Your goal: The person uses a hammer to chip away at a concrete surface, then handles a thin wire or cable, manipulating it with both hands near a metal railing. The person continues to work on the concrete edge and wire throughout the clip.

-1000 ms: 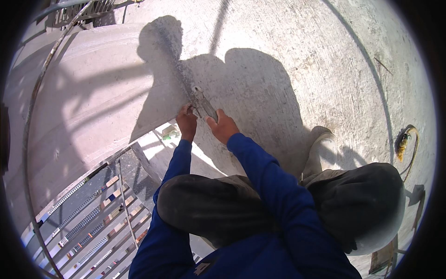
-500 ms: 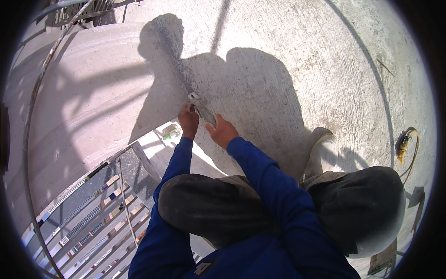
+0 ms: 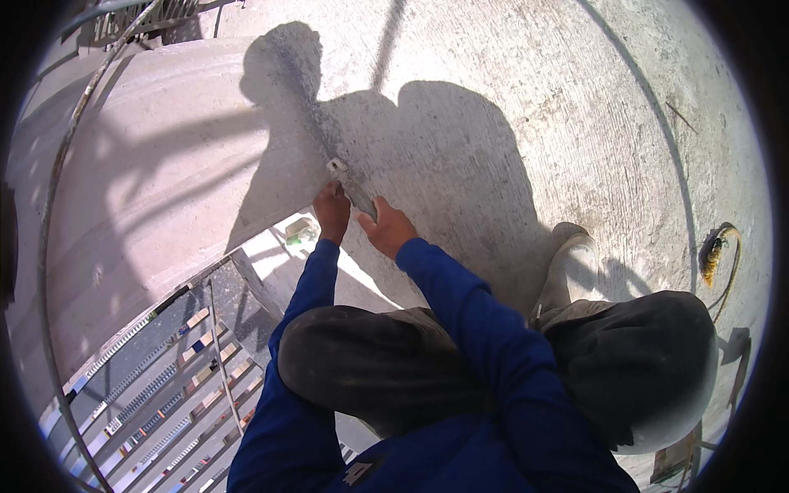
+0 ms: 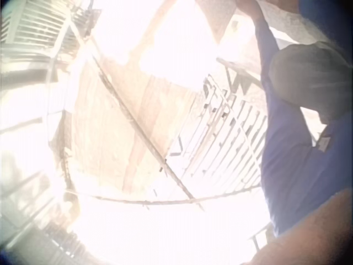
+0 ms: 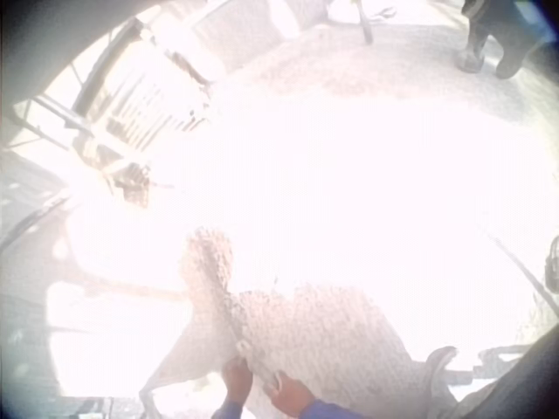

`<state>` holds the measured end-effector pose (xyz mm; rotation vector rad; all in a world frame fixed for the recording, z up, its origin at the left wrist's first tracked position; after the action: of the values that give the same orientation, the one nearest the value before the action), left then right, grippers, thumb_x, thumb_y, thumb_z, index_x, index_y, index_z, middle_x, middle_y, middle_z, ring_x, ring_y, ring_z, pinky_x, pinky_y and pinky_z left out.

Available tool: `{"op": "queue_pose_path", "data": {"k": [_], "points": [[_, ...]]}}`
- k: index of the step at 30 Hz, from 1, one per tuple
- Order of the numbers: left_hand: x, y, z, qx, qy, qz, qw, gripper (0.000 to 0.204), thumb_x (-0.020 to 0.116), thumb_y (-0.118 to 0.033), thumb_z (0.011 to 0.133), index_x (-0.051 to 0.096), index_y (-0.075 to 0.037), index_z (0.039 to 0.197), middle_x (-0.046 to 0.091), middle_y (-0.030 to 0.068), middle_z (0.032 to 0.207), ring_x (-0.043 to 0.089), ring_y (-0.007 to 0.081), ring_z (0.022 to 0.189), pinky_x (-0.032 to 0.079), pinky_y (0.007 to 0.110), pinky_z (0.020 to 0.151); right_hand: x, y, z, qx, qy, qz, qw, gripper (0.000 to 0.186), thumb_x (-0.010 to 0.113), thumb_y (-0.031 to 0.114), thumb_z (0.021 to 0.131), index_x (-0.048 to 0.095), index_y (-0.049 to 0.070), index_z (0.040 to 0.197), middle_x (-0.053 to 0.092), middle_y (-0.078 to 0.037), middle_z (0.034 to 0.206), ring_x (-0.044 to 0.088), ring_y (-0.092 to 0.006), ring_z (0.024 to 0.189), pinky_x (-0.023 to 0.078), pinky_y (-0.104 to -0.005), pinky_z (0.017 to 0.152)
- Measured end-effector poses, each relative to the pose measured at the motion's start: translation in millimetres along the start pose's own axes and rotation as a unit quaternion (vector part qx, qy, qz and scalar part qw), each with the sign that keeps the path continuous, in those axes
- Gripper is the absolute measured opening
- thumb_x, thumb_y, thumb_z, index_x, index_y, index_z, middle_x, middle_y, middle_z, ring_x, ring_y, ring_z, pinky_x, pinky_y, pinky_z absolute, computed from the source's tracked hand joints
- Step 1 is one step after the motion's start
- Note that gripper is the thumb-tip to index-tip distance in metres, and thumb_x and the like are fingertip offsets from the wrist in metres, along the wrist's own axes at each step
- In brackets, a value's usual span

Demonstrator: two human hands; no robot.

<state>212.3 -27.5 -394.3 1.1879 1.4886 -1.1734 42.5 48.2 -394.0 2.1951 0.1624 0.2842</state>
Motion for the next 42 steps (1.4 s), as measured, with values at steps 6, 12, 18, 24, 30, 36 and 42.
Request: {"op": "queue_pose_path", "data": {"k": [6,12,18,24,30,36,42], "points": [[1,0,0,0.063,-0.039,-0.001,0.997,0.018,0.059,-0.010,0.085,0.071,-0.007,0.098,0.069,0.0179,0.095,0.066,0.0359,0.087,0.052,0.042,0.078,0,-3,1,-0.010,-0.013,-0.007,1.000,0.047,0.058,0.036,0.092,0.051,-0.006,0.110,0.063,-0.027,0.089,0.065,-0.0375,0.084,0.048,-0.0406,0.075],[5,2,0,0.068,-0.020,0.001,0.997,0.019,0.058,-0.010,0.085,0.071,-0.007,0.099,0.069,0.0176,0.095,0.066,0.0361,0.087,0.052,0.042,0.079,-7,0,0,0.022,0.004,-0.006,1.000,0.046,0.058,0.037,0.092,0.051,-0.006,0.108,0.063,-0.028,0.089,0.064,-0.0388,0.084,0.048,-0.0413,0.075],[3,-4,-2,0.068,0.013,0.046,0.997,0.019,0.058,-0.009,0.087,0.069,-0.004,0.101,0.069,0.0171,0.097,0.067,0.0337,0.086,0.052,0.040,0.077,-9,-1,1,0.012,0.003,-0.015,1.000,0.048,0.058,0.039,0.091,0.051,-0.006,0.108,0.063,-0.029,0.089,0.064,-0.0407,0.085,0.048,-0.0429,0.076],[-11,3,-25,0.023,-0.006,-0.208,0.978,0.017,0.056,-0.006,0.090,0.067,-0.004,0.102,0.069,0.0148,0.093,0.067,0.0233,0.076,0.052,0.034,0.071,-15,-5,3,-0.007,-0.070,0.003,0.998,0.061,0.057,0.042,0.090,0.048,-0.010,0.121,0.063,-0.032,0.101,0.062,-0.0420,0.099,0.048,-0.0419,0.085],[-6,19,-69,-0.191,-0.067,-0.434,0.878,0.016,0.054,-0.007,0.092,0.063,0.000,0.103,0.068,0.0099,0.091,0.063,0.0173,0.069,0.052,0.031,0.065,-27,-3,0,0.023,-0.035,0.002,0.999,0.065,0.058,0.042,0.090,0.046,-0.013,0.124,0.061,-0.033,0.106,0.062,-0.0394,0.102,0.047,-0.0395,0.087],[45,61,-76,-0.346,-0.120,-0.681,0.634,0.024,0.056,-0.013,0.093,0.053,-0.001,0.114,0.062,0.0113,0.105,0.062,0.0230,0.085,0.052,0.033,0.071,-25,-15,-11,-0.004,-0.037,-0.108,0.993,0.063,0.058,0.041,0.090,0.046,-0.011,0.123,0.062,-0.032,0.100,0.064,-0.0404,0.095,0.049,-0.0418,0.081],[68,76,-60,-0.334,-0.111,-0.730,0.586,0.024,0.057,-0.013,0.093,0.053,-0.003,0.114,0.060,0.0116,0.108,0.061,0.0257,0.090,0.053,0.036,0.075,-17,-14,-24,-0.035,0.007,-0.204,0.978,0.046,0.059,0.039,0.089,0.053,0.001,0.113,0.064,-0.027,0.084,0.064,-0.0419,0.080,0.048,-0.0457,0.072]]}}
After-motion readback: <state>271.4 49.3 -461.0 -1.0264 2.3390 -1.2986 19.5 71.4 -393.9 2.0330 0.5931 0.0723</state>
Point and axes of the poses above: each hand's wrist, its own z-axis towards the middle knuckle, its own x-axis out of the palm, y = z × x, the point moved 5 cm from there along z, towards the middle knuckle
